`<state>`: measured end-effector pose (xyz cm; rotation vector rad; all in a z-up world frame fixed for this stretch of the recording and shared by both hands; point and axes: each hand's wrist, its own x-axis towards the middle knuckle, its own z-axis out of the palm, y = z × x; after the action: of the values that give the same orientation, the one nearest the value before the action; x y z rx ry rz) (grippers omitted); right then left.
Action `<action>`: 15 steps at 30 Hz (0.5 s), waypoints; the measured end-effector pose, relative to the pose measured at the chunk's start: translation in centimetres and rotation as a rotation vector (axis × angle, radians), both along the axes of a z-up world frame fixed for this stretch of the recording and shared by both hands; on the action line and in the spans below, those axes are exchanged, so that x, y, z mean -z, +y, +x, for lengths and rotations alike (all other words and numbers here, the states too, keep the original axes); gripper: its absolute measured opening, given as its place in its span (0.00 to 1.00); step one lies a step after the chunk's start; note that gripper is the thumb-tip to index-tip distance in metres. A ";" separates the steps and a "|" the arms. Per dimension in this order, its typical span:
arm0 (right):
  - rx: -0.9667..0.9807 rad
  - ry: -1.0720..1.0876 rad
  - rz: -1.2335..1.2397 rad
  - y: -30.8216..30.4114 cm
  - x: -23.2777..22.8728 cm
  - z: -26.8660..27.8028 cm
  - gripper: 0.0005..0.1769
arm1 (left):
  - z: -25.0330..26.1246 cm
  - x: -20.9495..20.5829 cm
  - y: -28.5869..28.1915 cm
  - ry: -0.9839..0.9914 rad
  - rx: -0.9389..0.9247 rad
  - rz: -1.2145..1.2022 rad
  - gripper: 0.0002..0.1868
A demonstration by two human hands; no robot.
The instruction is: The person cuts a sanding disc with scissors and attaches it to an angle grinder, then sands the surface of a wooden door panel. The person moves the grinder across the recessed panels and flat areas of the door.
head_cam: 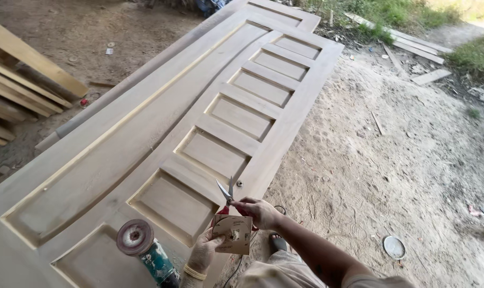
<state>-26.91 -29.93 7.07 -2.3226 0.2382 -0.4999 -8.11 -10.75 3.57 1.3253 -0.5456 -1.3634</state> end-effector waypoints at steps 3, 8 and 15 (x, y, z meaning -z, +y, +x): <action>-0.085 0.204 0.047 -2.7 -0.4 -0.3 0.35 | -0.4 -1.0 -2.2 0.027 0.014 0.017 0.18; -0.110 0.046 0.112 -9.4 1.8 2.2 0.52 | -3.4 -3.1 -9.2 -0.084 0.104 -0.078 0.17; 0.317 0.197 0.331 -16.8 6.1 5.0 0.30 | -7.1 -8.3 -17.2 -0.039 -0.073 -0.280 0.15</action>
<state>-21.87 -46.74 0.98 -2.0154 0.7350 -0.3515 -15.21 -27.93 11.88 1.1343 -0.6817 -1.1569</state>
